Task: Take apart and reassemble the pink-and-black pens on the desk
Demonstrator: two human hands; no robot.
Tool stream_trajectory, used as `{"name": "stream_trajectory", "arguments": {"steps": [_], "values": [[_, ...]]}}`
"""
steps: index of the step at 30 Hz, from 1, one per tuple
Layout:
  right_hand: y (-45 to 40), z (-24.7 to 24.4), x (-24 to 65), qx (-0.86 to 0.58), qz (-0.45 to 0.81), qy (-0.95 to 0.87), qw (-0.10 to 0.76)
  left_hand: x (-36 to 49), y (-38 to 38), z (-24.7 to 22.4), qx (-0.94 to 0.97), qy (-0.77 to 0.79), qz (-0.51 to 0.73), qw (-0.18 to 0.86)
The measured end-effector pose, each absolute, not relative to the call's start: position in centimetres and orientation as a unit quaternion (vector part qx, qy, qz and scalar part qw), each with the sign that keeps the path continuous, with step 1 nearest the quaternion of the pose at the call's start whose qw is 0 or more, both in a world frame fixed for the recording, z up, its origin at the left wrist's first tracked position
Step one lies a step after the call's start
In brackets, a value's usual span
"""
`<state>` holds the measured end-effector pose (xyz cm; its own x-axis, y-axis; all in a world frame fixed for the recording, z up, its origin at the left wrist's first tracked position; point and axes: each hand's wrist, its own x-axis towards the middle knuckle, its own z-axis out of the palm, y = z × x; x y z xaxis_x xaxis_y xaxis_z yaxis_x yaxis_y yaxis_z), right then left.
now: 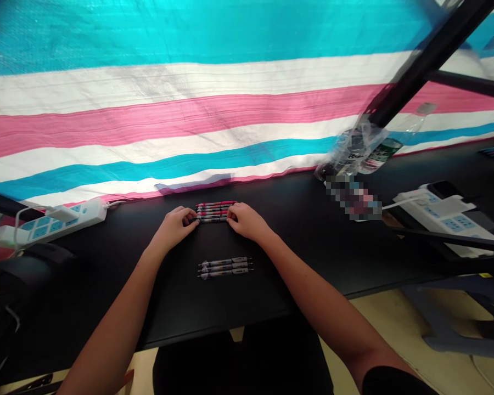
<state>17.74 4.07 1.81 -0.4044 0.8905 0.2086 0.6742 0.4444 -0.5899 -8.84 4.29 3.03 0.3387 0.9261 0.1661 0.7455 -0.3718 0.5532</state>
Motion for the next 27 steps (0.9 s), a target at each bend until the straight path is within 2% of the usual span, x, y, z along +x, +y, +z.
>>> {"name": "stream_trajectory", "arguments": {"steps": [4, 7, 11, 15, 27], "values": [[4.3, 1.9, 18.2, -0.487, 0.208, -0.798, 0.288, -8.1, 3.7, 3.8, 0.799, 0.501, 0.262, 0.203], [4.5, 2.0, 18.6, -0.492, 0.2, -0.786, 0.315, -6.7, 2.5, 4.5, 0.811, 0.45, 0.267, 0.261], [4.6, 1.9, 18.7, -0.492, 0.207, -0.773, 0.342, -4.6, 1.0, 4.8, 0.851, 0.375, 0.16, 0.331], [4.5, 2.0, 18.6, -0.491, 0.214, -0.772, 0.342, -3.8, 0.6, 4.6, 0.877, 0.351, 0.089, 0.315], [4.4, 2.3, 18.5, -0.494, 0.219, -0.771, 0.336, -4.1, 0.4, 4.7, 0.882, 0.357, 0.095, 0.293]]}}
